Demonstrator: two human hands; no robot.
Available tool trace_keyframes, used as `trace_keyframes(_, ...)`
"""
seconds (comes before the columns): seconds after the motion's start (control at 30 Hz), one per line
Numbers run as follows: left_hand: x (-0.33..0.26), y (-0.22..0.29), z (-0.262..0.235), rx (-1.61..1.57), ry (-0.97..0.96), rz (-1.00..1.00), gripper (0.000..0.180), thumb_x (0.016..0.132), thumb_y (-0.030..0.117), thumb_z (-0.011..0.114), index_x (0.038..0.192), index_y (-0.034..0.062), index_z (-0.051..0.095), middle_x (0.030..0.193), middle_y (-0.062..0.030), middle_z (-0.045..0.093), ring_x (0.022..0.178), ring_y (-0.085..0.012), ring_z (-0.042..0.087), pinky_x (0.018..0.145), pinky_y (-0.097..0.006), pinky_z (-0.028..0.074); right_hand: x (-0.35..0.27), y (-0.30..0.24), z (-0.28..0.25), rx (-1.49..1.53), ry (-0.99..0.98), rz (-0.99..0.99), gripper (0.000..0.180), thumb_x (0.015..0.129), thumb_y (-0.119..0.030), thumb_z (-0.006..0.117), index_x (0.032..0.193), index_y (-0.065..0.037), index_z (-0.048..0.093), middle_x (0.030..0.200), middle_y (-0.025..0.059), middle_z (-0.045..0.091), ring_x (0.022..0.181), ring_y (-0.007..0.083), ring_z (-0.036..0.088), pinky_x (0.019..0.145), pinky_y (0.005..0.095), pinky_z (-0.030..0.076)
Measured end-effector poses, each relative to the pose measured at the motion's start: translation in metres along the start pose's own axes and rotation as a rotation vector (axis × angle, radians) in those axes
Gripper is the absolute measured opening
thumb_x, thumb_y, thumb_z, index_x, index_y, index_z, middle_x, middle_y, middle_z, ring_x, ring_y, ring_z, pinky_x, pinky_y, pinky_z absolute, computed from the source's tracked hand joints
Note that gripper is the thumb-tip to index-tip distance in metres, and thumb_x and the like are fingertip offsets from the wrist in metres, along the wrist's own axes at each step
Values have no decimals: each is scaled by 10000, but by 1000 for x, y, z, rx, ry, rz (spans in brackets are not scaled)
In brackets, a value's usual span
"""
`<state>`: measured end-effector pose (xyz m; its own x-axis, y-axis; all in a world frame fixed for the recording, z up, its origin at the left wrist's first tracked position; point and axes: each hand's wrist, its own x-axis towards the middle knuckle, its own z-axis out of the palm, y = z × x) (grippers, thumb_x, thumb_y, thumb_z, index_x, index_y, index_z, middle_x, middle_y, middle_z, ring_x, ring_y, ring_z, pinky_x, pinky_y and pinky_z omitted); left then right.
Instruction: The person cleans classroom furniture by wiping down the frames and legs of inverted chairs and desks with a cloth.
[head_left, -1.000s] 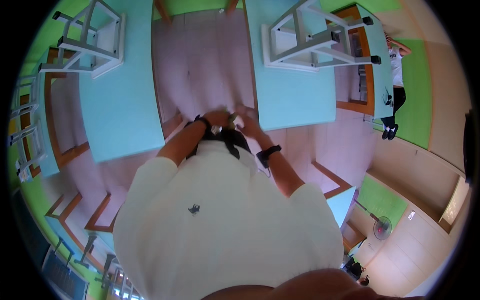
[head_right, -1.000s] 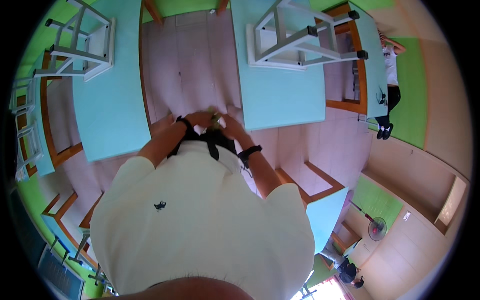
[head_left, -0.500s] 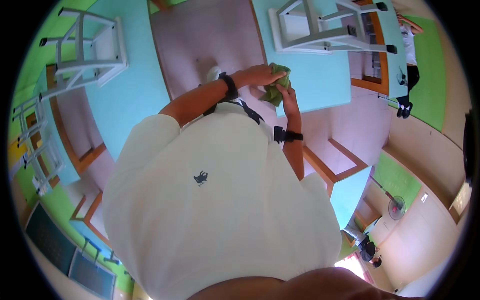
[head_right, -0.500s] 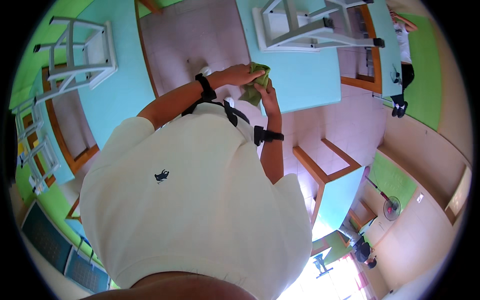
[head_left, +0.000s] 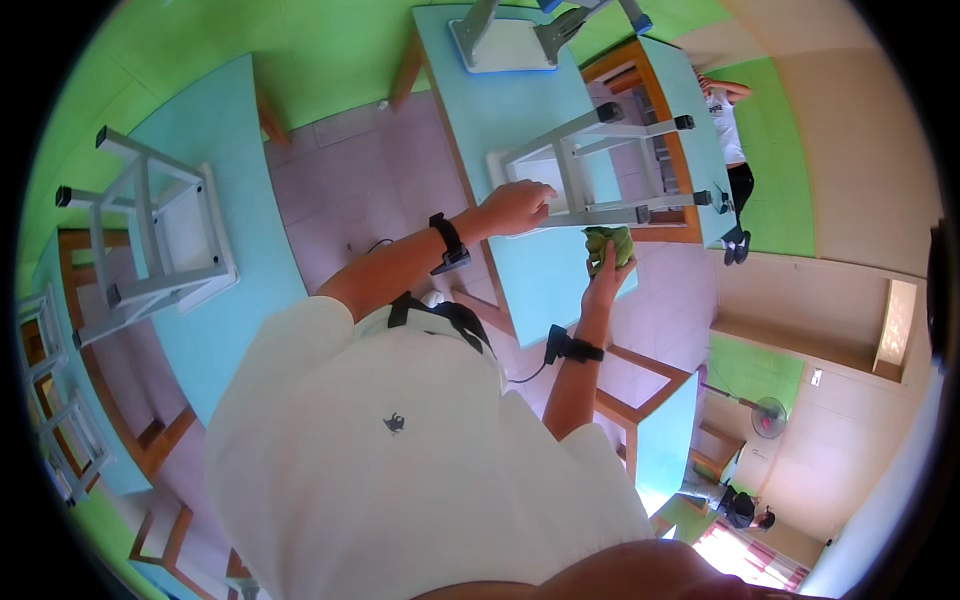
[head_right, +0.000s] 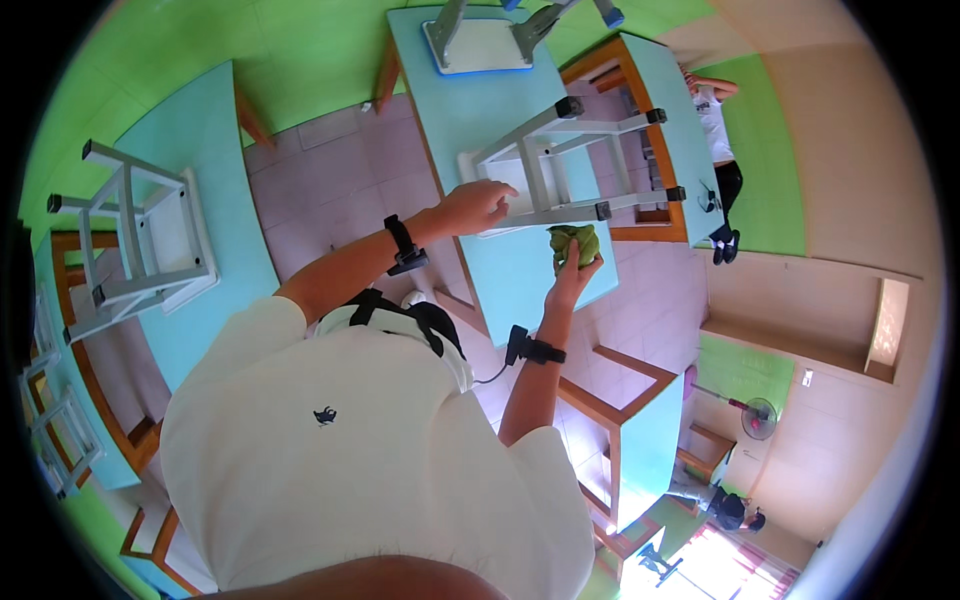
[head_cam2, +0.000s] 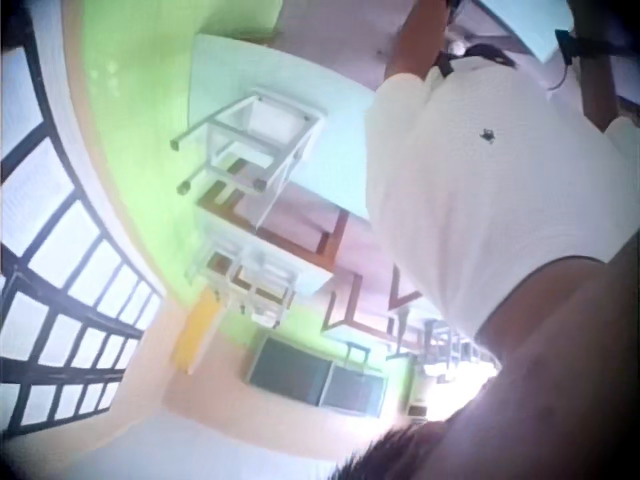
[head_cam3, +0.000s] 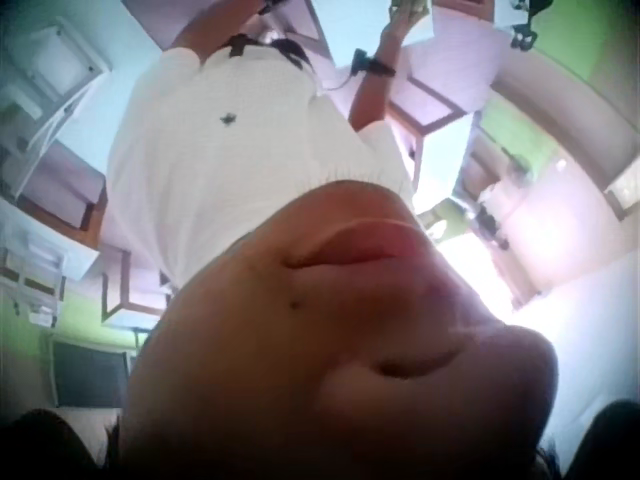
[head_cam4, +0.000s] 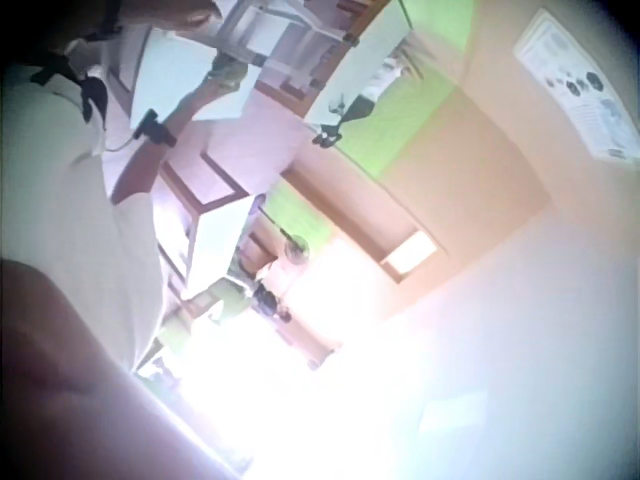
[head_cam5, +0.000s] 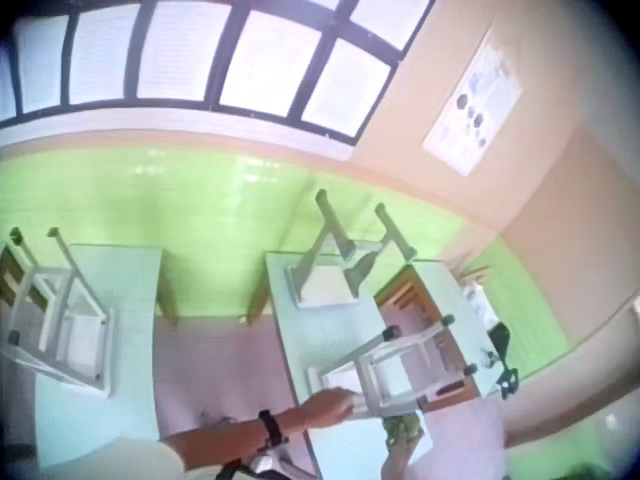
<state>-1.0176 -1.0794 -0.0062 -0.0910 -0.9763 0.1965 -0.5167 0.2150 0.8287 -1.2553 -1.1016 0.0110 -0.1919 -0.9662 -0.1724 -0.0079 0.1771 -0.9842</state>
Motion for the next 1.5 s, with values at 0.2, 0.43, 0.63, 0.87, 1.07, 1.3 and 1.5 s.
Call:
trace_keyframes(0.2, 43, 9, 4, 78, 101, 321, 407, 861, 93, 543, 1258, 3, 542, 1192, -161, 600, 1116, -310, 562, 939, -418, 453, 1, 8, 38, 64, 43, -17, 604, 960, -368, 551, 1470, -188, 281, 1389, 90, 391, 1224, 248, 433, 918, 463, 460)
trace_keyframes(0.43, 57, 1, 51, 394, 83, 210, 373, 849, 122, 554, 1198, -10, 574, 1323, -166, 516, 1319, -241, 420, 1118, -481, 269, 7, -1, 36, 1, -4, 3, 652, 966, -459, 495, 1499, -180, 244, 1459, 112, 324, 1303, 269, 369, 968, 469, 433)
trace_keyframes(0.63, 96, 10, 46, 414, -37, 250, 170, 767, 127, 603, 906, 35, 641, 923, -140, 688, 932, -299, 652, 964, -480, 412, 64, 21, 24, -151, -5, -189, 478, 987, -350, 485, 1366, -58, 478, 1178, 182, 436, 1162, 297, 473, 942, 448, 463)
trace_keyframes(0.87, 151, -12, 81, 500, 1, 93, 175, 770, 200, 591, 763, 67, 705, 790, -151, 695, 738, -318, 677, 658, -434, 508, 139, 13, -7, -895, 214, -609, 478, 912, -367, 574, 1319, -117, 554, 1084, 249, 479, 978, 431, 538, 874, 494, 462)
trace_keyframes(1.07, 151, -10, 95, 467, 164, 9, 257, 801, 267, 547, 714, 92, 714, 752, -145, 695, 692, -303, 661, 677, -430, 461, 197, -5, -34, -835, 207, -465, 508, 895, -460, 555, 1294, -147, 584, 1065, 273, 579, 1005, 434, 570, 857, 514, 470)
trace_keyframes(1.3, 154, -6, 92, 564, 85, -70, 237, 792, 256, 541, 735, 105, 714, 795, -132, 705, 747, -284, 664, 746, -416, 438, 169, -15, -12, -802, 289, -515, 464, 874, -426, 568, 1162, -76, 666, 957, 253, 674, 925, 415, 646, 814, 509, 502)
trace_keyframes(1.5, 153, -5, 92, 558, 85, -8, 317, 812, 316, 513, 727, 64, 686, 701, -147, 675, 629, -301, 633, 690, -433, 444, 106, -11, 0, -541, 7, -516, 344, 842, -255, 639, 1105, -40, 691, 956, 228, 693, 858, 415, 660, 783, 427, 524)
